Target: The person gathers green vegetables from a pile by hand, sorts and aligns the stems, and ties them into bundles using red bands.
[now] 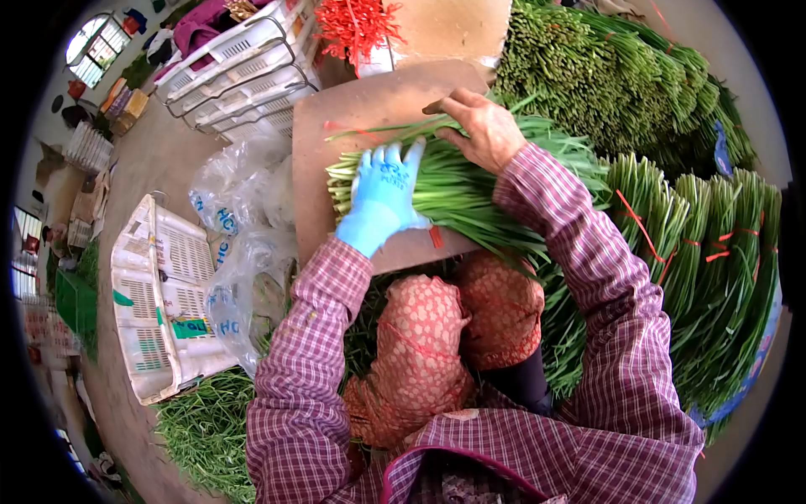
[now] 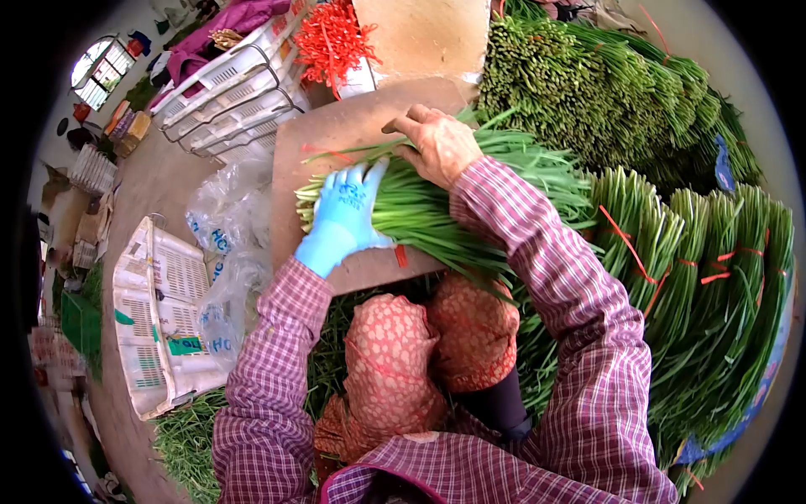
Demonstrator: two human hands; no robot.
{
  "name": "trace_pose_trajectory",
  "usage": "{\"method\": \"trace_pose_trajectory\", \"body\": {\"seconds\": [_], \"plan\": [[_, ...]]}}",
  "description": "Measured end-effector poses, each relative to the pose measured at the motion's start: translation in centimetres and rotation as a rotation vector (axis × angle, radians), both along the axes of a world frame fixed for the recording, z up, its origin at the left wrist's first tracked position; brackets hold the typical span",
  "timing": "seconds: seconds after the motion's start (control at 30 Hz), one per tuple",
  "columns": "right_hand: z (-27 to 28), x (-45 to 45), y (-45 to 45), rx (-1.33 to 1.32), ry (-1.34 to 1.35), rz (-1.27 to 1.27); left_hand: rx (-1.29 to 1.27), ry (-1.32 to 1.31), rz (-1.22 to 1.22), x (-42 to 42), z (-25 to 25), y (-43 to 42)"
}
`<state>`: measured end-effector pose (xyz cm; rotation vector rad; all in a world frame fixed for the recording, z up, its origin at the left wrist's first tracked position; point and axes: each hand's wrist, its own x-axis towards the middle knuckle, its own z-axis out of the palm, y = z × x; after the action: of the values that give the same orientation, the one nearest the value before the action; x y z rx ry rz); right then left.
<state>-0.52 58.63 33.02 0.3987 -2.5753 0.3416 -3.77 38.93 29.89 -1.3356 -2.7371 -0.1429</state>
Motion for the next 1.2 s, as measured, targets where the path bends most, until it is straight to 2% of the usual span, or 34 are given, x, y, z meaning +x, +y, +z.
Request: {"method": "trace_pose_trajectory", "body": {"seconds": [0.03,0.17,0.23,0.33,0.37,0.43,0.53,0.7,0.77,0.83,0.93,1.03,1.07,1.13,1.2], "plan": [[1.6,2.2,-0.9,-0.096,-0.029,-0.004,0.0,-0.028,0.004,-0.2,0.1,0.1],[-0.8,8.9,-3.4,-0.205,-0.054,0.217,-0.011,-0.076,0.022,-0.6,0.9,0.4],[-3.1,11.7,-4.7,-0.16,-0.205,0.098,-0.02,-0.072,0.031,-0.7,1.1,0.6],[-5.4,12.6,-5.6,-0.147,-0.179,-0.019,-0.062,-0.086,0.061,-1.0,1.3,1.0],[-6.0,12.5,-6.1,-0.099,-0.219,-0.127,-0.06,-0.084,0.056,-1.0,1.3,1.0],[-5.9,11.8,-7.3,-0.043,-0.344,-0.277,-0.1,-0.096,0.082,-1.1,1.4,1.1],[-6.3,10.2,-8.7,0.017,-0.347,-0.382,-0.099,-0.091,0.072,-1.4,1.5,1.2],[-7.7,8.9,-8.1,-0.066,-0.341,-0.367,-0.114,-0.095,0.081,-1.4,1.8,1.4],[-8.0,9.0,-7.2,-0.119,-0.313,-0.281,-0.105,-0.094,0.079,-1.3,1.8,1.3],[-7.3,10.4,-6.8,-0.189,-0.401,-0.259,-0.097,-0.086,0.077,-1.3,1.6,1.3],[-7.3,13.1,-5.9,-0.432,-0.383,-0.129,-0.089,-0.077,0.08,-1.5,1.3,1.2],[-7.2,13.4,-6.7,-0.357,-0.28,-0.348,-0.078,-0.072,0.083,-1.6,1.2,1.4],[-6.8,13.0,-7.3,-0.36,-0.28,-0.347,-0.083,-0.085,0.086,-1.6,1.2,1.3],[-5.1,11.5,-8.7,-0.096,-0.527,-0.483,-0.087,-0.095,0.092,-1.6,1.6,1.3],[-5.7,10.5,-9.3,-0.061,-0.474,-0.452,-0.129,-0.111,0.111,-1.5,2.0,1.5]]}}
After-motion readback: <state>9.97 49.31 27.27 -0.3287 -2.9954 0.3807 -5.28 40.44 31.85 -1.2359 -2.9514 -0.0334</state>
